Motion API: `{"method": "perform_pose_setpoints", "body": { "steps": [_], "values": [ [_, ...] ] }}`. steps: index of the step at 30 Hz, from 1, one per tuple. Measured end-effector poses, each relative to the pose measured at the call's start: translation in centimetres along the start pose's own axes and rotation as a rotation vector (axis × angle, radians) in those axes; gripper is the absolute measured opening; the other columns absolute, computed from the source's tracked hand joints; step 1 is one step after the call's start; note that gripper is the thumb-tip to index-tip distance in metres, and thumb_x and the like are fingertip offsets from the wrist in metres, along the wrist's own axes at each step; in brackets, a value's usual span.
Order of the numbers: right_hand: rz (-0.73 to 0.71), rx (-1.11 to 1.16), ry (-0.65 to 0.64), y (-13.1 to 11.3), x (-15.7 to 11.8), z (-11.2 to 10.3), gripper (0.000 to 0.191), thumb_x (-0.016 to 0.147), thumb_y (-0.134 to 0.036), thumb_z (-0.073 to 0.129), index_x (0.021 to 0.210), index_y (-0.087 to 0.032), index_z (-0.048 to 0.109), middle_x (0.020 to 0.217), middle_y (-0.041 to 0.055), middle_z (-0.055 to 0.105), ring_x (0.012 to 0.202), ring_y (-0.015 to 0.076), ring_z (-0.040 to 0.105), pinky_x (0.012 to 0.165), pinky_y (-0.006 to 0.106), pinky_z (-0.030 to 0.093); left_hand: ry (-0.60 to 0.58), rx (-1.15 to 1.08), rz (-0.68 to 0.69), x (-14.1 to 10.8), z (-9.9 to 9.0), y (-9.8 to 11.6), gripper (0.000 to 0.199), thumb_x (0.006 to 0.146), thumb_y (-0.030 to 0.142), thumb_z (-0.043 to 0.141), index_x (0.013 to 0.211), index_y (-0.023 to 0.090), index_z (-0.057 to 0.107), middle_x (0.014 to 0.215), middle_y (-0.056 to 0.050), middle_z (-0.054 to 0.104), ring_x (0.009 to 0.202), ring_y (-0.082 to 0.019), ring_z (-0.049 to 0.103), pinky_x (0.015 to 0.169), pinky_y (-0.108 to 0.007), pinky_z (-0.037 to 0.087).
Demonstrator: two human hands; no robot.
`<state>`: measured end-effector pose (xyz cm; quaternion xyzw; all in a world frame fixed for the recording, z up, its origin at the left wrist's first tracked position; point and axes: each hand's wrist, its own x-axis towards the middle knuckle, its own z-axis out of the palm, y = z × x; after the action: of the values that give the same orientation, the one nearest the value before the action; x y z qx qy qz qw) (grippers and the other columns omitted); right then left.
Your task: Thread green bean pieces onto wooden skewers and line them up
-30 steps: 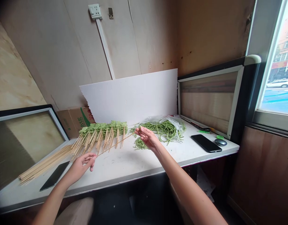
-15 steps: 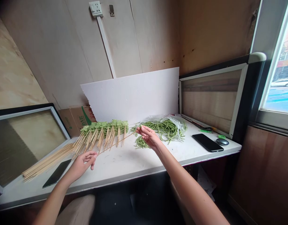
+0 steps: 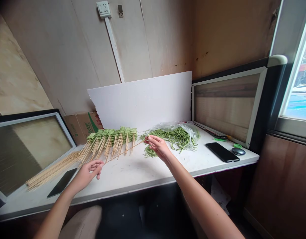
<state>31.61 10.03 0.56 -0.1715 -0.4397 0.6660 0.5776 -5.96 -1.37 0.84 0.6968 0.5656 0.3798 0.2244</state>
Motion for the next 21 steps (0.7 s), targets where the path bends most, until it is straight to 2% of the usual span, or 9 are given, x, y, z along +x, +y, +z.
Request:
{"method": "perform_pose_setpoints", "body": {
  "steps": [6,11,15,21],
  "values": [
    [-0.017,-0.046,-0.012,-0.3,0.0,-0.1,0.032,0.08,-0.04,0.088,0.108,-0.025,0.078,0.118,0.0052,0.077,0.108,0.0185,0.072,0.065,0.019,0.055,0.034,-0.021,0.013,0.2,-0.2,-0.4,0.046,0.093,0.059,0.061,0.108,0.015,0.066,0.075,-0.002,0.067,0.062,-0.019,0.066,0.079,-0.037,0.055],
    [-0.016,-0.109,0.025,-0.3,-0.1,0.2,0.035,0.076,-0.046,0.09,0.103,-0.025,0.08,0.116,0.0065,0.078,0.109,0.022,0.072,0.061,0.021,0.052,0.057,-0.035,0.001,0.3,-0.1,-0.6,0.048,0.091,0.06,0.063,0.108,0.015,0.069,0.077,-0.004,0.07,0.063,-0.019,0.067,0.074,-0.036,0.056],
    [-0.063,-0.178,0.081,-0.2,-0.3,0.8,0.037,0.077,-0.05,0.087,0.101,-0.023,0.08,0.113,0.0089,0.079,0.108,0.0242,0.072,0.064,0.024,0.049,0.115,-0.016,-0.009,0.3,0.1,-0.5,0.047,0.09,0.061,0.063,0.099,0.015,0.071,0.069,-0.004,0.069,0.06,-0.019,0.067,0.067,-0.033,0.055],
    [-0.127,-0.244,0.118,0.9,-0.8,2.5,0.038,0.079,-0.055,0.082,0.098,-0.022,0.079,0.11,0.0114,0.079,0.107,0.0278,0.074,0.068,0.028,0.05,0.181,-0.001,0.006,0.2,0.8,-0.3,0.045,0.09,0.06,0.063,0.094,0.016,0.071,0.066,-0.003,0.067,0.058,-0.019,0.067,0.064,-0.032,0.055]
  ]
}}
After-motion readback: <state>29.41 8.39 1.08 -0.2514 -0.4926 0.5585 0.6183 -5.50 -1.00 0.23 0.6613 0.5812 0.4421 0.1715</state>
